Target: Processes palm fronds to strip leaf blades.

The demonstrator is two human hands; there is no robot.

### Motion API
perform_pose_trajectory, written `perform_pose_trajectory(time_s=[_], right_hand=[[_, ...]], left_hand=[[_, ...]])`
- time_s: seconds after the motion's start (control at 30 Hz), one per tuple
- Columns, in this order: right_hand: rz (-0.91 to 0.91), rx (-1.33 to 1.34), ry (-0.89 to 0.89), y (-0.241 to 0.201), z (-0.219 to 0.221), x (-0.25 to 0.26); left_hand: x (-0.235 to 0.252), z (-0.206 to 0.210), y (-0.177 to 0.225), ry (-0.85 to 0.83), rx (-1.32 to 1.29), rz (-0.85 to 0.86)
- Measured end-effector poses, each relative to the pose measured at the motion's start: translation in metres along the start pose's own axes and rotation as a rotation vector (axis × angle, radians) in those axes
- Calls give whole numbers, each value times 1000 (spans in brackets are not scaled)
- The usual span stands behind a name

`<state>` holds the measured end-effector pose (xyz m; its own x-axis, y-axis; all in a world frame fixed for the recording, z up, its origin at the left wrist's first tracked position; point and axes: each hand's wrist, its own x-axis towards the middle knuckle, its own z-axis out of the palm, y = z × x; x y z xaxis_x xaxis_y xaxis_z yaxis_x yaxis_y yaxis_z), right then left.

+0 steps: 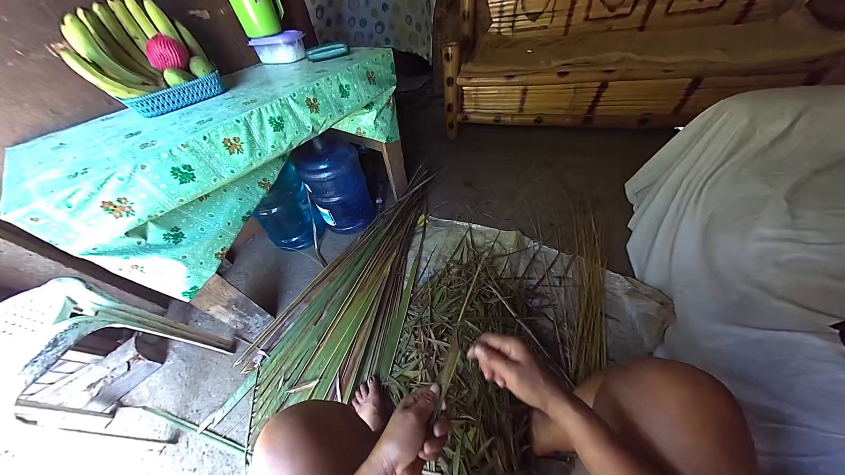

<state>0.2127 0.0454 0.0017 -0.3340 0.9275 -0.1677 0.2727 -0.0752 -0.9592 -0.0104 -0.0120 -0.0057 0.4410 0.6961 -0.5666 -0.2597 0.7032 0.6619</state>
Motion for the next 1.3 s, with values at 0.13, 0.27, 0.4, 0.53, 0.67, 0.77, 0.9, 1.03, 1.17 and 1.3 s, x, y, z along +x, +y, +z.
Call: perform_pose_trajectory(time_s=[0.13,0.27,0.4,0.53,0.67,0.77,0.9,1.03,1.17,1.3], right_hand=[[-291,-372,-206,13,32,-22],[-387,-533,-45,25,35,-10],[-5,-536,151,12,3,15],[-29,-429,70,0,-3,5],[-254,-370,-179,8,36,-17],[-368,-462,-99,21,39,-10],[-121,-619,34,21,15,15],[72,-604,253,15,-10,27],[-1,-434,-33,2,2,2],[-124,-578,-128,8,26,-9]], left_hand=[[4,0,2,55,-167,-35],[6,3,4,67,-202,-64],[1,6,3,55,-152,-86],[3,2,3,97,-176,-73],[5,0,4,102,-177,-35],[4,2,2,75,-156,-25],[3,5,1,87,-62,5],[1,9,-3,106,107,88],[5,6,-4,123,144,134],[8,6,-7,171,310,207]])
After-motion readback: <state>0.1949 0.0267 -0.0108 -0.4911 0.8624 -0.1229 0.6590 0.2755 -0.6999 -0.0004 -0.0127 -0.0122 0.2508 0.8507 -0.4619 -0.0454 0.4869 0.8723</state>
